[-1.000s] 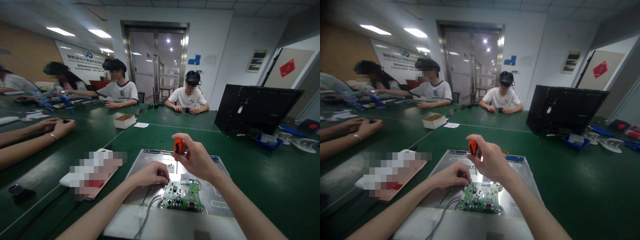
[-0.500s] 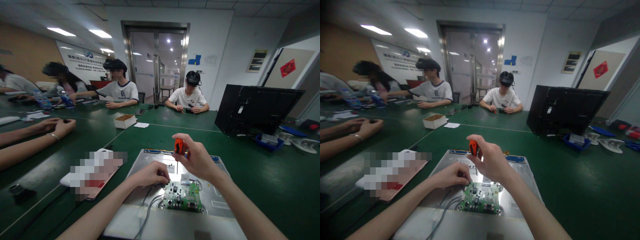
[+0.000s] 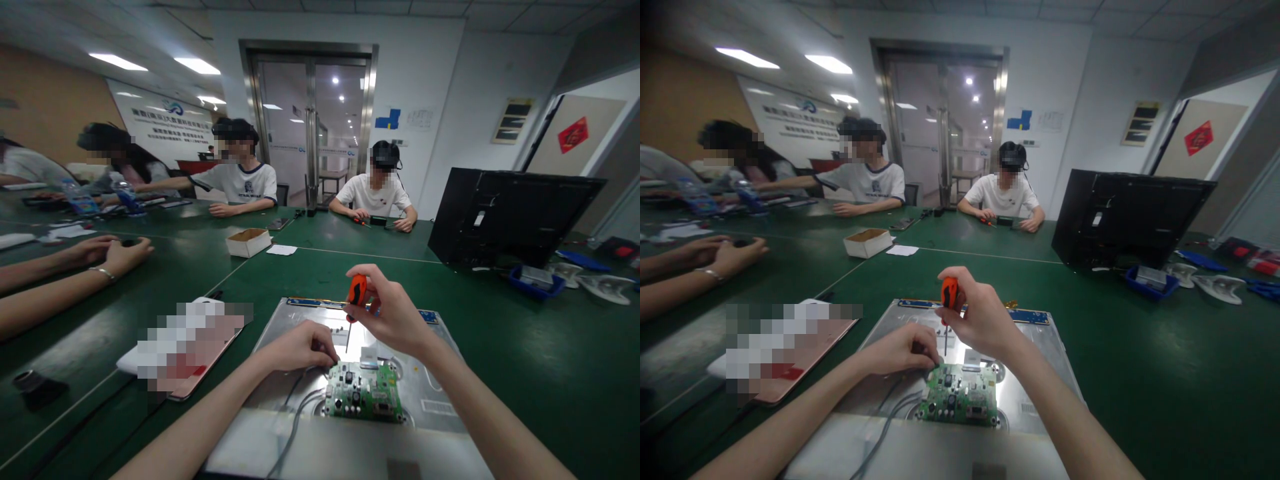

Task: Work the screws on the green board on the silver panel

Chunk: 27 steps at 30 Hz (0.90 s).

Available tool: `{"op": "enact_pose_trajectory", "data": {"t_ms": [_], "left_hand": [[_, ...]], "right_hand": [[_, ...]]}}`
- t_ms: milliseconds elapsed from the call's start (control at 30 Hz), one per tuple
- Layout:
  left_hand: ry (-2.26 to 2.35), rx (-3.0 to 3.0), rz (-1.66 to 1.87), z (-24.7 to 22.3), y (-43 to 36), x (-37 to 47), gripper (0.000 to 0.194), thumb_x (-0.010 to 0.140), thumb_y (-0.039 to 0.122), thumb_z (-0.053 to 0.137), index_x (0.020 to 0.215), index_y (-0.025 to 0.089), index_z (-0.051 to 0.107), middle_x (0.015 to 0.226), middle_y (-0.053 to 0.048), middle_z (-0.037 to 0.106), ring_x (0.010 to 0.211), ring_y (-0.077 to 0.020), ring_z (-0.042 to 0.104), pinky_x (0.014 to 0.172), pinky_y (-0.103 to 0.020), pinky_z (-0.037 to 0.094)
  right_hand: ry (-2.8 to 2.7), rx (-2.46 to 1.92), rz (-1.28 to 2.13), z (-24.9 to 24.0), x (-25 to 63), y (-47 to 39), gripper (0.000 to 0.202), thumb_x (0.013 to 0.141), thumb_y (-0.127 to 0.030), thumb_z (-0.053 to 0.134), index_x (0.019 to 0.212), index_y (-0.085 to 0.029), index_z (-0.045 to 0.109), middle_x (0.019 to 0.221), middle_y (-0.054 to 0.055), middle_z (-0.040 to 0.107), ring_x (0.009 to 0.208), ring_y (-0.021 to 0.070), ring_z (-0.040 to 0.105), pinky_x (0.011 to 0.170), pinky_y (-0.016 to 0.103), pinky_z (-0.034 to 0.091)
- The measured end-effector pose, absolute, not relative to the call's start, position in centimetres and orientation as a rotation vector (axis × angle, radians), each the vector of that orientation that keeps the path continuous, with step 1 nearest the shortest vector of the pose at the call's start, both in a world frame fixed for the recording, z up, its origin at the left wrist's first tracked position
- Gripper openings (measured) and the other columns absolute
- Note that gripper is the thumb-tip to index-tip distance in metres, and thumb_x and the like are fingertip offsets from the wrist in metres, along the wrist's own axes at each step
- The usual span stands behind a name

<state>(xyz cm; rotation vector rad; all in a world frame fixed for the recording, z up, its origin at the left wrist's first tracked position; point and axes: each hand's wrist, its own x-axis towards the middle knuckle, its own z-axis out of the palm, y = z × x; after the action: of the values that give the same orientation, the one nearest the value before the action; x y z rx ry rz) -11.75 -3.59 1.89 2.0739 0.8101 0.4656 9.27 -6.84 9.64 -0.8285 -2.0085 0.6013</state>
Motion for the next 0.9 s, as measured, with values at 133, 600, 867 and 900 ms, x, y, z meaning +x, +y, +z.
{"op": "enact_pose_trajectory", "data": {"t_ms": [133,600,867,900], "left_hand": [[0.829,2.044,0.467,1.84,-3.63,-11.69,0.012,0.068,0.01,0.071,0.074,0.018,0.077,0.069,0.0,0.064,0.063,-0.0127,0.055,0.058,-0.021,0.039],[0.87,2.021,0.456,1.49,-3.55,-11.73,0.006,0.069,0.017,0.071,0.073,0.015,0.074,0.066,0.0,0.064,0.061,-0.0129,0.054,0.055,-0.021,0.038],[0.866,2.03,0.418,1.69,-3.58,-11.83,0.006,0.069,0.018,0.069,0.074,0.016,0.073,0.065,0.001,0.063,0.06,-0.0124,0.053,0.054,-0.021,0.037],[0.864,2.031,0.418,1.72,-3.61,-11.84,0.006,0.07,0.018,0.069,0.073,0.016,0.072,0.065,0.001,0.063,0.059,-0.0124,0.052,0.054,-0.021,0.037]], "right_hand": [[-2.02,-0.835,0.573,9.77,9.43,-6.9,0.04,0.081,-0.016,0.061,0.117,-0.023,0.043,0.078,-0.003,0.059,0.065,0.0136,0.062,0.057,0.023,0.046],[-2.057,-0.865,0.474,10.11,9.55,-6.9,0.03,0.08,-0.015,0.062,0.108,-0.02,0.051,0.078,-0.002,0.059,0.063,0.0118,0.057,0.06,0.023,0.046],[-2.118,-0.877,0.499,9.32,8.78,-7.12,0.032,0.08,-0.014,0.062,0.109,-0.021,0.051,0.08,-0.002,0.058,0.063,0.0117,0.055,0.058,0.023,0.043],[-2.127,-0.88,0.501,9.24,8.68,-7.11,0.032,0.08,-0.014,0.063,0.108,-0.022,0.051,0.08,-0.002,0.058,0.063,0.0116,0.055,0.058,0.023,0.043]]}}
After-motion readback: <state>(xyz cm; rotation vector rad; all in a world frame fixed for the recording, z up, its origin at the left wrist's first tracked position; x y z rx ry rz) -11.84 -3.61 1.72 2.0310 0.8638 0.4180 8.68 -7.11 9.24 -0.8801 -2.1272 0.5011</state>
